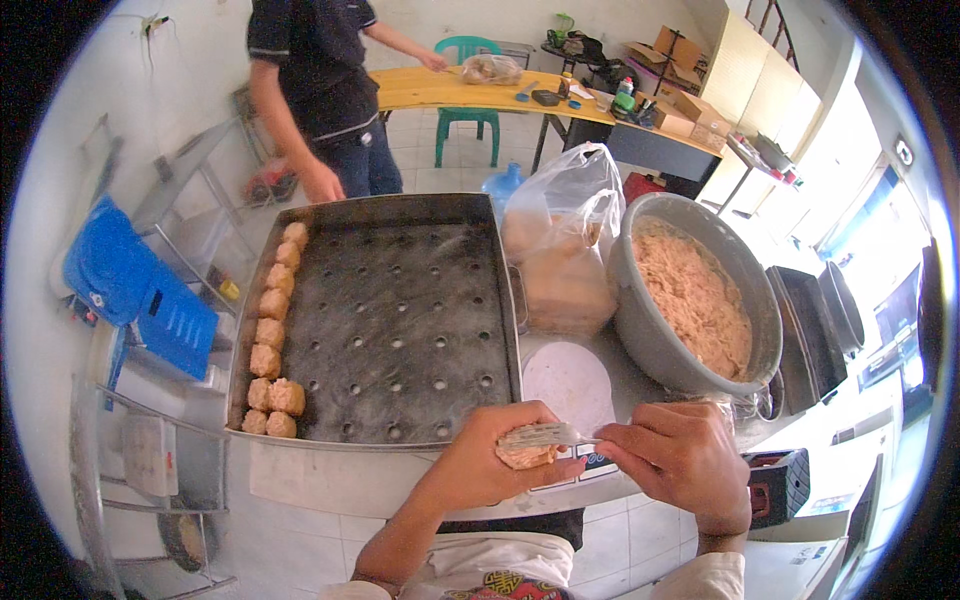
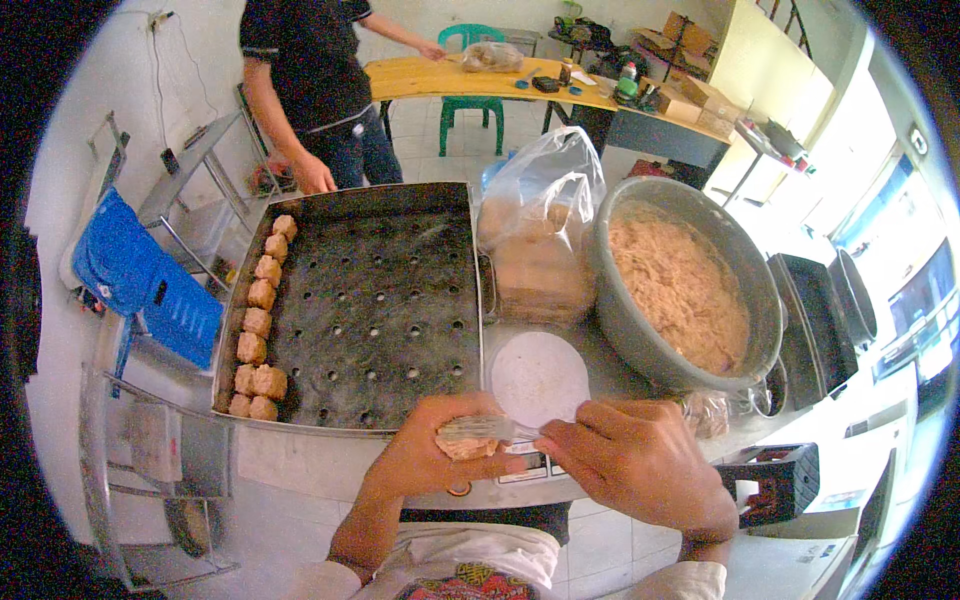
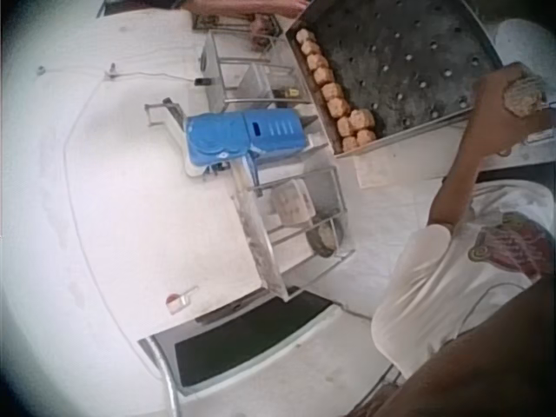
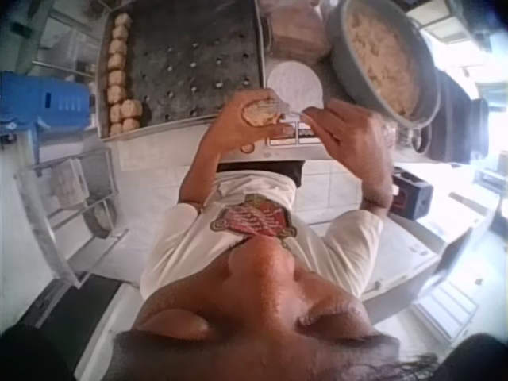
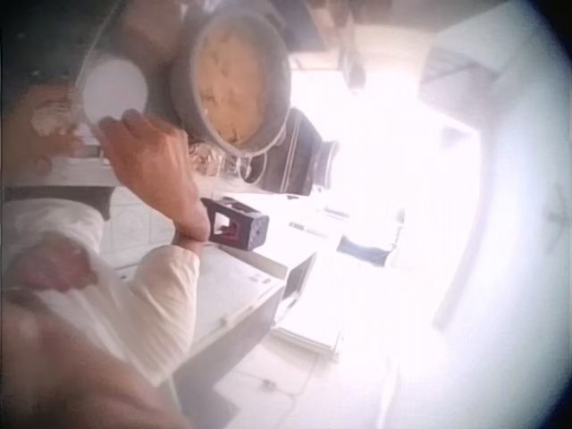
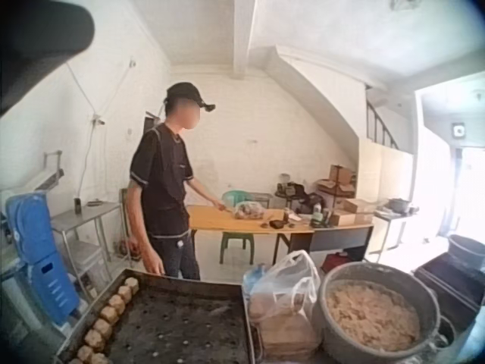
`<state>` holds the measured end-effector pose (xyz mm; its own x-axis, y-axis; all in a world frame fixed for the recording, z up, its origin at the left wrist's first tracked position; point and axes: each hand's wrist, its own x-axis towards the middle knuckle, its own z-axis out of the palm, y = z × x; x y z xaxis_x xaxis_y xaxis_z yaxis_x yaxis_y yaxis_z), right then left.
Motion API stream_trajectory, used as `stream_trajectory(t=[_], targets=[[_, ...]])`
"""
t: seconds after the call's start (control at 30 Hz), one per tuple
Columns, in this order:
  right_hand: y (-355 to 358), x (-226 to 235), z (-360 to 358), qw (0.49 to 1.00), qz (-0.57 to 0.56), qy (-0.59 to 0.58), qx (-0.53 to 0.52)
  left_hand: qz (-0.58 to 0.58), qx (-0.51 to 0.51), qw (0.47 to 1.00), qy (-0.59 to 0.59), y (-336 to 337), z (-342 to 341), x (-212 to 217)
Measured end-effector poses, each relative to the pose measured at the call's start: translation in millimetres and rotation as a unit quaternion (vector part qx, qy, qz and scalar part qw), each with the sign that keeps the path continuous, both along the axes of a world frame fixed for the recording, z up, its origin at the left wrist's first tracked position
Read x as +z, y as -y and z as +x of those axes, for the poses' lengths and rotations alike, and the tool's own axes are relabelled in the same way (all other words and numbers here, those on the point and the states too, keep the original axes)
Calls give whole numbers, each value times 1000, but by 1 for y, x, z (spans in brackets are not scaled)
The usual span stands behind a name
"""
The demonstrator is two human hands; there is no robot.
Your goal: The person scoops a pinkish mixture from a large bowl, places it onto a small square base, and arranges the assembled items on a perforated metal tray. The person uses a digital scale to weigh each item and occasionally uses scissors to trim the mixture. A second person is visible in the background.
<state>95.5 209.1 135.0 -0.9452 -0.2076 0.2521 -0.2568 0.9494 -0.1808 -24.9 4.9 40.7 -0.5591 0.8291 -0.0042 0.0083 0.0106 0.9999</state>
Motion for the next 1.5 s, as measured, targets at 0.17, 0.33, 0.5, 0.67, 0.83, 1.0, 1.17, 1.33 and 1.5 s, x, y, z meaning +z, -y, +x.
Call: stream_trajectory(t=[0.17, 0.33, 0.5, 0.67, 0.83, 1.0, 1.17, 1.33, 1.5], targets=[[-2, 0, 1, 999, -26, -19, -4, 8, -19, 998, 51, 0, -4, -20], [-4, 1, 7, 1000, -14, -13, -10, -21, -14, 995, 96, 6, -4, -14], [-2, 1, 5, 999, -6, -11, -31, 56, 2, 998, 41, 5, -6, -27], [-131, 12, 2, 936, 112, -109, -317, -17, 33, 999, 9, 13, -5, -18], [-287, -50, -55, 864, 182, 308, -354, 88, 17, 994, 66, 6, -8, -24], [-154, -35, -50, 976, 29, -113, -186, 27, 46, 997, 49, 10, -8, -13], [6, -23, -9, 988, -101, -118, -22, 126, 101, 969, 189, -19, -3, -41], [30, -46, -22, 989, -128, -70, -13, 244, 104, 937, 227, -34, 5, -49], [29, -53, -36, 979, -194, -42, -35, 330, 72, 884, 323, -45, 2, -59]])
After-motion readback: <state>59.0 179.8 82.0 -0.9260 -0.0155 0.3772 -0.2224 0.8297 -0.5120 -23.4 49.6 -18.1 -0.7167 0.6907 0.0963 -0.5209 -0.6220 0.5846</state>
